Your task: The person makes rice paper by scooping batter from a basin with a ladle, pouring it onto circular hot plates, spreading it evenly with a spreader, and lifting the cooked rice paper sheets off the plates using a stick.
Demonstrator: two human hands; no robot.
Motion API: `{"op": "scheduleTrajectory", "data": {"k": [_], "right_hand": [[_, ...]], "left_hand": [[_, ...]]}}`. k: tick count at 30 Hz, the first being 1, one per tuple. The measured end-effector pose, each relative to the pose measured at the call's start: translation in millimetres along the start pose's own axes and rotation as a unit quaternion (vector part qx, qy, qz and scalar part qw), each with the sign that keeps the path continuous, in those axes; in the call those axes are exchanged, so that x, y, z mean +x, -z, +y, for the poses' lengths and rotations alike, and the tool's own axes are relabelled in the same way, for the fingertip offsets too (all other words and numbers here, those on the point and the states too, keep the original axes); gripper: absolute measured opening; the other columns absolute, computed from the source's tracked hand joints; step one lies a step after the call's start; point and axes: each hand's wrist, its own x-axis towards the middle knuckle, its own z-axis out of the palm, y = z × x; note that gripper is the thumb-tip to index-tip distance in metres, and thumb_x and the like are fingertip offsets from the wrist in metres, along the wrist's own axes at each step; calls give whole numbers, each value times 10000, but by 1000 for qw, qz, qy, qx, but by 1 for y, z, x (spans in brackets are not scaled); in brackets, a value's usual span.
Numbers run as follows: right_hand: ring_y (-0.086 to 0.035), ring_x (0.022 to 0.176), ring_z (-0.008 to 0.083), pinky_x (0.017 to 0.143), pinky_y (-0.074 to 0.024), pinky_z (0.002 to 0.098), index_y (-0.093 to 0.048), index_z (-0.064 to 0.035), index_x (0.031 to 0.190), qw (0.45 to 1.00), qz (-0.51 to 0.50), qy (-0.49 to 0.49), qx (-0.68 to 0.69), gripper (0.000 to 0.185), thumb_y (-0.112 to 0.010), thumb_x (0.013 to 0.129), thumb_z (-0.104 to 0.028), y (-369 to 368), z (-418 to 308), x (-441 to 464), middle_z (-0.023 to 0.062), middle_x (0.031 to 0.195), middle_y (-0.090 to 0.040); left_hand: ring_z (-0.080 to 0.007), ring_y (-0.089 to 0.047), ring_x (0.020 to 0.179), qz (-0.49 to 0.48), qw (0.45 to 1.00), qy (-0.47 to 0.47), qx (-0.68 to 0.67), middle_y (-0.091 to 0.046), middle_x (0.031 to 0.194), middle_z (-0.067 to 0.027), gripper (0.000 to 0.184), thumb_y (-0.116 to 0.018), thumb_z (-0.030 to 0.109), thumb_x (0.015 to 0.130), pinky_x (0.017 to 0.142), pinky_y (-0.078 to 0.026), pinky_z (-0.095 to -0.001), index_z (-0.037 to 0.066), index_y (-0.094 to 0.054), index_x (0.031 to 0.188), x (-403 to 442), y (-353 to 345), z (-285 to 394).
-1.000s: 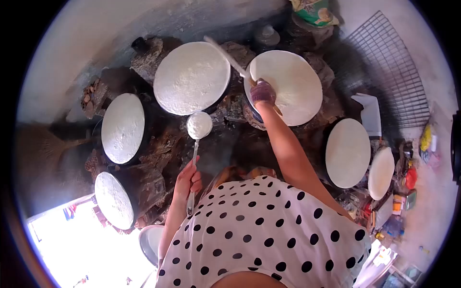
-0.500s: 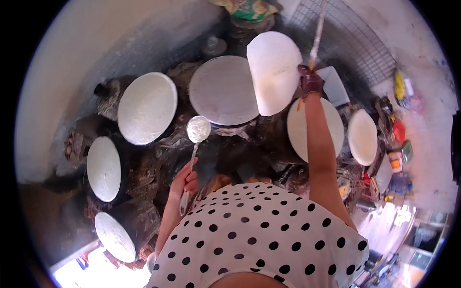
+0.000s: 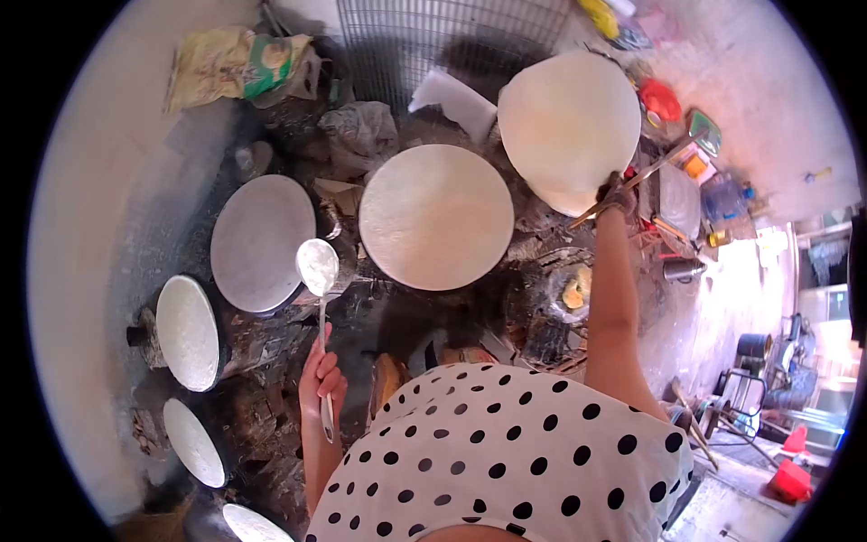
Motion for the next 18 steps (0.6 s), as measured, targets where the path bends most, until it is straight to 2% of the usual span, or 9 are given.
{"op": "scheduleTrajectory", "data": {"k": [4, 5, 7, 8, 11, 13, 15, 16, 18], "right_hand": [[-654, 648, 229, 544, -503, 351, -643, 0, 908, 986, 37, -130, -96, 293, -701, 799, -266, 31, 74, 78, 104, 754, -677], [-656, 755, 237, 610, -511, 357, -641, -20, 973, 943, 44, -79, -320, 334, -641, 829, -321, 35, 85, 86, 106, 849, -680], [-659, 968, 252, 744, -526, 370, -637, -59, 1102, 709, 41, 39, -703, 443, -520, 889, -430, 39, 90, 80, 110, 1039, -687], [-664, 951, 245, 766, -519, 367, -624, -28, 1139, 855, 39, -102, -508, 549, -443, 907, -492, 45, 78, 80, 127, 1093, -669], [-650, 969, 269, 821, -497, 387, -621, 0, 1143, 938, 58, -150, -307, 627, -434, 887, -540, 44, 56, 76, 157, 1150, -641], [-646, 963, 245, 814, -494, 361, -630, 19, 1115, 897, 34, -105, -427, 595, -454, 895, -505, 56, 70, 94, 156, 1119, -650], [-639, 950, 196, 801, -487, 310, -648, 56, 1060, 764, -8, 1, -645, 536, -493, 911, -435, 61, 82, 100, 153, 1057, -667], [-629, 908, 194, 771, -481, 312, -647, 52, 1038, 760, 38, 73, -645, 514, -495, 915, -423, 61, 82, 83, 144, 1011, -659], [-608, 824, 190, 711, -469, 315, -645, 45, 994, 847, 46, 185, -496, 473, -497, 924, -398, 63, 90, 18, 125, 919, -642]], "left_hand": [[-35, -363, 351, 0, 997, 47, -58, -370, 613, 46, 420, -278, 179, 1029, 316, -361, -214, 69, -275, 1434, 1, -23, -44], [-34, -368, 353, 12, 996, 56, -63, -373, 615, 46, 419, -275, 183, 1030, 316, -365, -215, 68, -279, 1434, -3, -28, -50], [-34, -373, 354, 19, 998, 49, -44, -380, 616, 45, 419, -273, 189, 1033, 320, -375, -213, 70, -282, 1434, -10, -31, -61], [-36, -377, 357, 23, 998, 46, -46, -369, 615, 44, 414, -283, 194, 1032, 321, -386, -209, 83, -291, 1431, -14, -30, -65], [-39, -382, 361, 23, 997, 36, -58, -354, 610, 44, 413, -284, 204, 1034, 319, -390, -209, 101, -288, 1434, -29, -22, -73], [-39, -387, 365, 22, 995, 12, -92, -351, 609, 43, 417, -271, 200, 1035, 334, -401, -213, 96, -275, 1439, -42, -15, -79], [-39, -380, 362, 31, 993, -6, -116, -347, 608, 45, 417, -268, 198, 1035, 343, -400, -213, 92, -275, 1438, -61, -8, -83], [-39, -374, 359, 37, 989, -26, -138, -343, 607, 48, 417, -266, 196, 1034, 351, -398, -213, 87, -274, 1437, -72, -2, -87], [-39, -365, 359, 32, 983, -65, -168, -338, 603, 51, 416, -268, 184, 1031, 354, -385, -214, 84, -277, 1436, -111, 18, -102]]}}
